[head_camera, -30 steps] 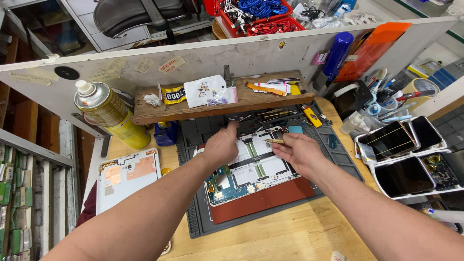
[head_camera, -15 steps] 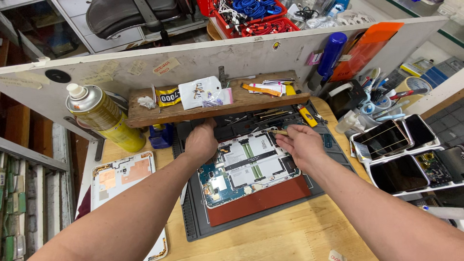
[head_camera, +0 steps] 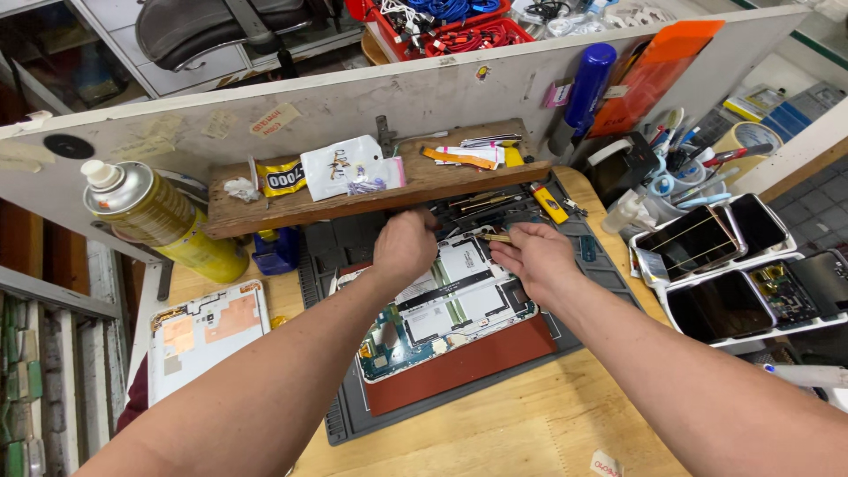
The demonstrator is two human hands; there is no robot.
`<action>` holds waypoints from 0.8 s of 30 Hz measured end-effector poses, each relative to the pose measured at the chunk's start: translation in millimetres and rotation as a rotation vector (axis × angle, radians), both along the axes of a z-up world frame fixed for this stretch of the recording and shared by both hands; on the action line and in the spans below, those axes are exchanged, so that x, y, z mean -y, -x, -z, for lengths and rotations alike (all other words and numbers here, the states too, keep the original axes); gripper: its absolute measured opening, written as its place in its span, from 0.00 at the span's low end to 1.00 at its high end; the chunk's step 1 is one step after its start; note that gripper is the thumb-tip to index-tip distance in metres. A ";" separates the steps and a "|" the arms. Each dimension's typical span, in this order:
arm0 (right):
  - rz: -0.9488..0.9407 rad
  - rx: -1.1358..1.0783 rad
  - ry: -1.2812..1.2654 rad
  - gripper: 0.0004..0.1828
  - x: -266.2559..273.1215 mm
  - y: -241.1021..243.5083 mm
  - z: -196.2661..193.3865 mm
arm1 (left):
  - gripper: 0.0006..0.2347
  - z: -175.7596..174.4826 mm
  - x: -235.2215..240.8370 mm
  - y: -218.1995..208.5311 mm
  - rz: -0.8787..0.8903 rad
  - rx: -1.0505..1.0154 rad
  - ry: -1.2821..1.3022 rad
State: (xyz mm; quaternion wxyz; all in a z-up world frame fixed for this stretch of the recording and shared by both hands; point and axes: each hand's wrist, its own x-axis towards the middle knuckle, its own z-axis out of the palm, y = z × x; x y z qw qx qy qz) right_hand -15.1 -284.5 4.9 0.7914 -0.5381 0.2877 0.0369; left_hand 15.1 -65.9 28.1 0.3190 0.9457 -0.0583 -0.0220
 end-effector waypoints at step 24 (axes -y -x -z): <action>0.027 0.028 -0.191 0.10 62.9 10.4 1.6 | 0.10 34.4 54.0 -18.2 0.071 0.088 -0.137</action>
